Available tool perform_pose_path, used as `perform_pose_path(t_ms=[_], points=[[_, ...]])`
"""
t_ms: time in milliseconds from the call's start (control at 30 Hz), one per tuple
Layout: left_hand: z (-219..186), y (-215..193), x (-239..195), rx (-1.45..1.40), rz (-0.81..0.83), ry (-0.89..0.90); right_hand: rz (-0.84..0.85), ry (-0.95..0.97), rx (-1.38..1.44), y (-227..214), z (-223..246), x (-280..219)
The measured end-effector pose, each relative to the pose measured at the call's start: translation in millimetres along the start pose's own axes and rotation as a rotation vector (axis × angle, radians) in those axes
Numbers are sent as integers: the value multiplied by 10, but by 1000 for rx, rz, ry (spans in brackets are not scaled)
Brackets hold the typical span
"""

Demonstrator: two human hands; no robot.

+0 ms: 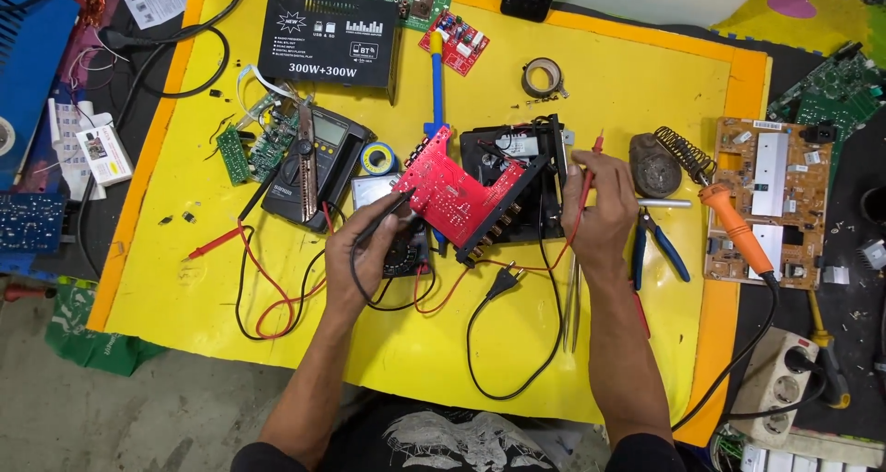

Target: The person uses a multimeter to test a red circuit board, touching the probes to various points on the board. The person then flips the board over to inspect the solder side.

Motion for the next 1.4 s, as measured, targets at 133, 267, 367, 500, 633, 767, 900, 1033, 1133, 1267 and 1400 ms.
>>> perform_pose_path(t_ms=[133, 267, 367, 500, 633, 767, 900, 1033, 1133, 1267, 1400], points=[[37, 104, 213, 185, -14, 176, 93, 28, -72, 207, -25, -289], [162, 249, 326, 279, -13, 228, 254, 29, -334, 185, 323, -258], [212, 327, 341, 333, -32, 150, 346, 53, -439, 21, 197, -196], [132, 390, 329, 346, -69, 67, 699, 297, -521, -32, -122, -191], [189, 404, 324, 365, -66, 68, 833, 328, -476, 211, -286, -271], [203, 431, 230, 319, -71, 54, 585, 291, -437, 332, -513, -345], [254, 514, 56, 271, -48, 21, 328, 214, -394, 411, -649, -281], [311, 559, -101, 268, -16, 2, 262, 194, -352, 404, -658, -231], [356, 572, -151, 267, 1, 77, 255, 98, -308, 273, -504, -118], [390, 612, -202, 285, -24, 166, 144, -39, -141, -22, -100, 86], [341, 757, -246, 426, -1, 274, 175, -11, 203, -55, -21, 44]])
Point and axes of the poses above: each hand's wrist, its own x-axis towards the middle knuckle, its own y-axis out of the palm, z = x × y, the point moved 5 cm from there along x, towards the middle knuckle, and after that the axes turned 13 degrees about -x, right-handed, at the moved point
